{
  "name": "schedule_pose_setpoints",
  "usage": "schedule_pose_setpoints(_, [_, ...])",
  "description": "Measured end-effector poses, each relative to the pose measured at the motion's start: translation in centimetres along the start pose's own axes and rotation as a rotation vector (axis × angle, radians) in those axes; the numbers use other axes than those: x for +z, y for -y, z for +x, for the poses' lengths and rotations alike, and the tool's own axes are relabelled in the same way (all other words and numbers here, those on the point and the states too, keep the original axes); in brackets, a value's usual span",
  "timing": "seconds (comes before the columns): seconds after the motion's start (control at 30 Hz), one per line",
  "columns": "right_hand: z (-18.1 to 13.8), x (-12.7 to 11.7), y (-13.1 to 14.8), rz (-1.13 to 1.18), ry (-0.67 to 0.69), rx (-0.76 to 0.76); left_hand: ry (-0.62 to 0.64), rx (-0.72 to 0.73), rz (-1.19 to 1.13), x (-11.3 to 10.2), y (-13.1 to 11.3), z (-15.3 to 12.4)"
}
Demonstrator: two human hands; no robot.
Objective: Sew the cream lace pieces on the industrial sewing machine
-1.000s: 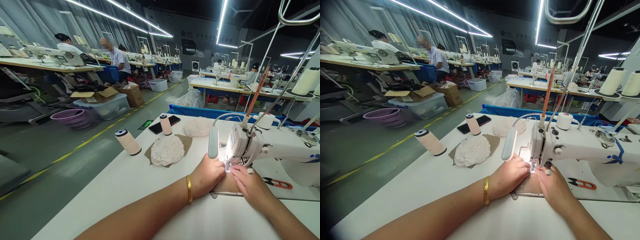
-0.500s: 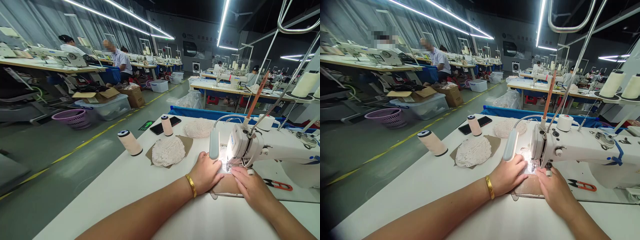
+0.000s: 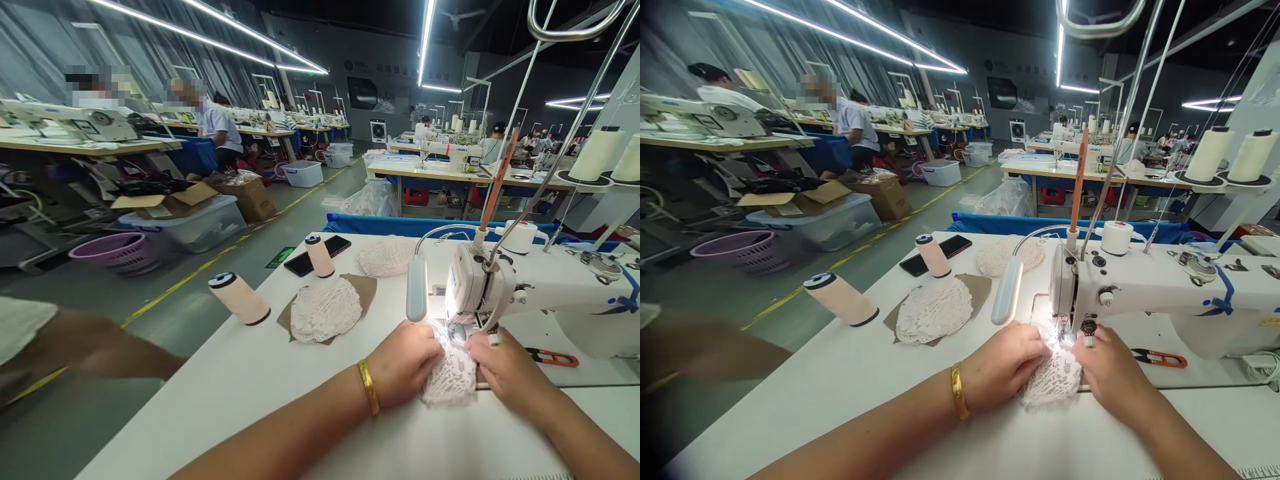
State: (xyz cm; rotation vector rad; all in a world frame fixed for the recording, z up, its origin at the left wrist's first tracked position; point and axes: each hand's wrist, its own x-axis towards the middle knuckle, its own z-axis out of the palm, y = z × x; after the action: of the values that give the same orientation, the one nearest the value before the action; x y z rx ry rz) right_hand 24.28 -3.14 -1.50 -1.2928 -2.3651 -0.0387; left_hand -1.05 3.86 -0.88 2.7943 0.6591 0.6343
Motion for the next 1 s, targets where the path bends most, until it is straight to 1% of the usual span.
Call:
schedule_pose_setpoints(0.07, [-0.1, -0.3, -0.2, -0.051, -0.037, 0.042, -0.013, 0.042, -0.014, 0.3, -0.1, 0.0])
schedule_pose_setpoints(0.13, [-0.1, -0.4, 0.1, -0.009, -0.047, 0.010, -0.059, 0.056, 0.001, 0.5, 0.0, 0.1])
schedule_pose_setpoints(0.23, [0.2, -0.2, 0.9, 0.120, 0.014, -0.087, -0.082, 0.084, 0.002, 0.7, 0.4, 0.3])
schedule_pose_setpoints(0.3, [0.3, -0.1, 1.1, 0.160, 0.071, -0.106, -0.067, 0.103, -0.018, 0.9, 0.6, 0.2])
schedule_pose_setpoints(0.37, [0.3, -0.1, 1.0, 0.139, 0.083, -0.091, -0.059, 0.103, -0.023, 1.2, 0.5, 0.0])
schedule_pose_setpoints(0.47, [0.0, -0.1, 0.5, 0.078, 0.060, -0.067, -0.054, 0.092, -0.003, 1.5, 0.0, -0.2])
schedule_pose_setpoints(0.63, [-0.1, -0.3, 0.5, 0.054, 0.044, -0.038, -0.073, 0.082, 0.018, 1.6, -0.6, -0.2])
schedule_pose_setpoints(0.77, [0.0, -0.3, 0.7, 0.046, 0.056, -0.019, -0.093, 0.072, 0.011, 1.7, -0.6, -0.2])
schedule_pose_setpoints(1.0, [-0.3, 0.1, 0.3, 0.024, 0.026, 0.045, -0.108, 0.043, 0.035, 1.8, -0.5, 0.0])
